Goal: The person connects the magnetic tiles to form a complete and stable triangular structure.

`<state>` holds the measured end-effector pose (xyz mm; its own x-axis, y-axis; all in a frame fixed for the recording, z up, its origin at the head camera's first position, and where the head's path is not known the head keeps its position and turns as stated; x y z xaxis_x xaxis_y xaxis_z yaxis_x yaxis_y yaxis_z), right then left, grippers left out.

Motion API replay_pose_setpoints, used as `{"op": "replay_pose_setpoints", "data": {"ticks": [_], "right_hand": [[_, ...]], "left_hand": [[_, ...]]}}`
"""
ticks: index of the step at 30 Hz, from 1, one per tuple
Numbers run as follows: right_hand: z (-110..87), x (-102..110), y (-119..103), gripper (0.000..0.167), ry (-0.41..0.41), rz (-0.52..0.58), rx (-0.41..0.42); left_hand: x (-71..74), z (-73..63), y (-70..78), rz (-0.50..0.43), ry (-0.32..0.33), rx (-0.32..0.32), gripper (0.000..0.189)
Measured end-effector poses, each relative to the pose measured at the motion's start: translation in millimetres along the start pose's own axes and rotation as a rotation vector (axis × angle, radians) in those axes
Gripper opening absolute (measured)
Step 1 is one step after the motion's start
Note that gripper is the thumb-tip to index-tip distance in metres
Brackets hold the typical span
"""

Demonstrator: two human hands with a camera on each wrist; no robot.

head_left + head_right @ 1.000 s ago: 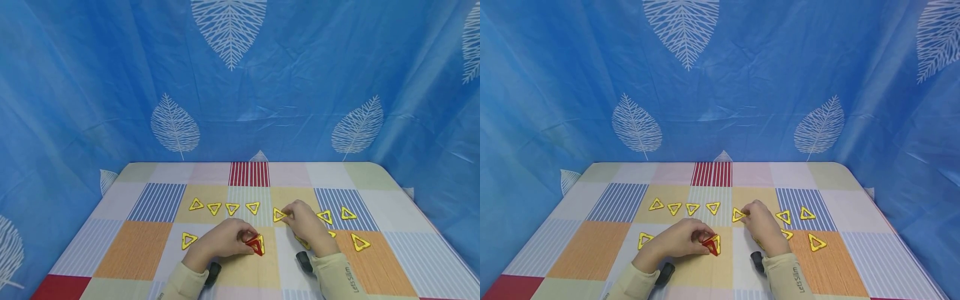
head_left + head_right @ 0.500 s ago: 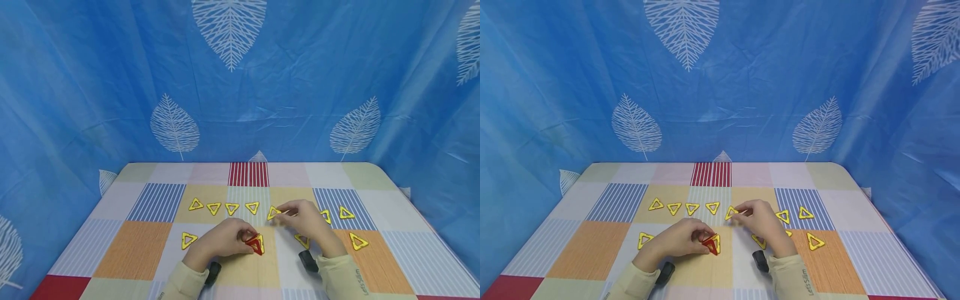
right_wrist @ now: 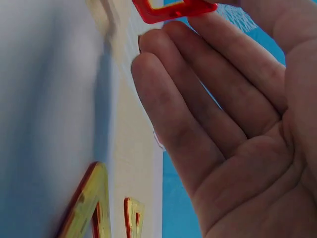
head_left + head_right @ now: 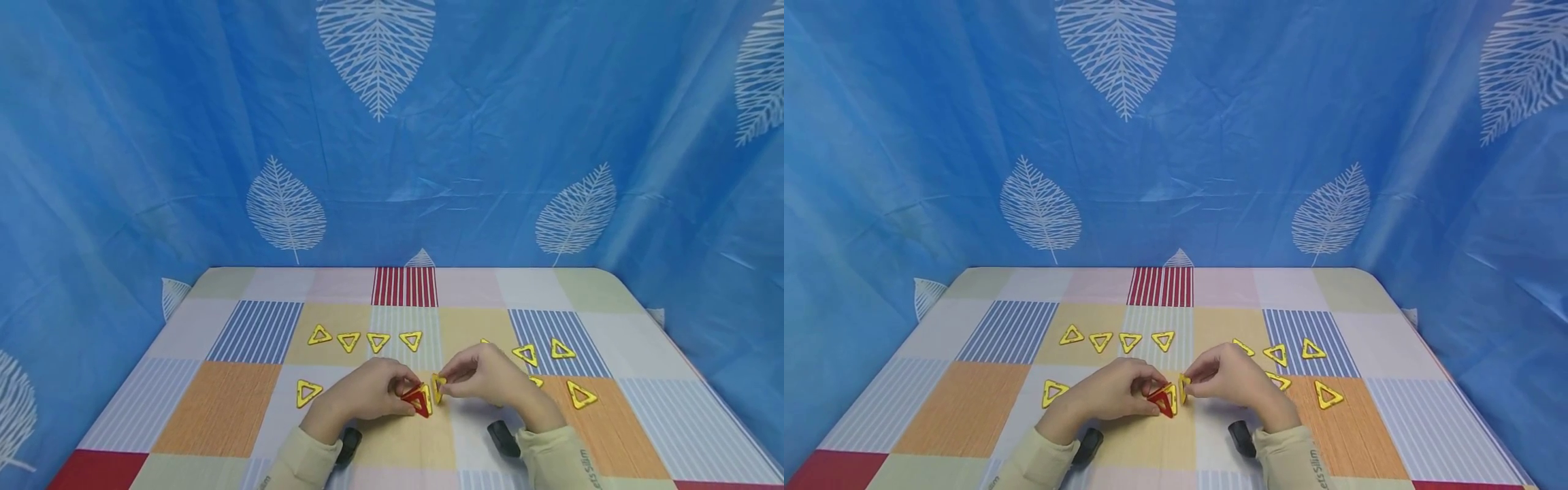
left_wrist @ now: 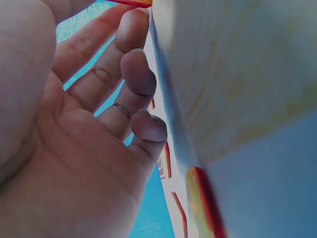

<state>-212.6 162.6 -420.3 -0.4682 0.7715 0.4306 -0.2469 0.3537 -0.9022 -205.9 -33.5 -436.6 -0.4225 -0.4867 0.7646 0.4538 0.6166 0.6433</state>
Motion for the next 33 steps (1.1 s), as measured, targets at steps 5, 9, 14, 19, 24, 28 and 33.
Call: {"op": "replay_pose_setpoints", "data": {"ticks": [5,9,14,19,24,28,33], "right_hand": [[1.4,-6,-2,0.014,-0.041,0.027,-0.027],[3.2,-11,-1,0.012,-0.063,0.016,-0.017],[4.9,-18,1,0.016,-0.093,0.01,-0.025],[7.4,-22,3,0.016,-0.096,-0.023,-0.002],[8.8,-25,3,0.018,-0.087,-0.06,0.027],[8.9,-25,2,0.02,-0.08,-0.075,0.032],[9.4,-25,1,0.019,-0.081,-0.095,0.012]], "left_hand": [[-0.6,0.0,-0.5,0.011,-0.004,-0.002,0.032],[-0.8,-0.3,0.0,0.01,-0.006,0.006,0.032],[-0.8,-0.2,0.0,0.016,-0.005,0.007,0.032],[-0.6,0.1,-0.2,0.023,-0.006,0.006,0.031],[-0.2,0.1,0.6,0.028,-0.008,0.001,0.029],[1.0,0.1,1.6,0.045,-0.008,-0.006,0.029],[1.8,0.1,1.4,0.051,-0.005,-0.009,0.03]]}}
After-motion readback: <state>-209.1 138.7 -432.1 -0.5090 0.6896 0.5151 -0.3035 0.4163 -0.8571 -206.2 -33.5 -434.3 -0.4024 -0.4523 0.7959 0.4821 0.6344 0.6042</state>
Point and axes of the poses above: each hand's wrist, its own z-axis towards the middle knuckle, its own x-axis out of the back of the hand, y = z × x, the point moved 5 cm from there along z, towards the middle knuckle, and after that the axes turned 5 degrees about z, right-handed, at the moved point
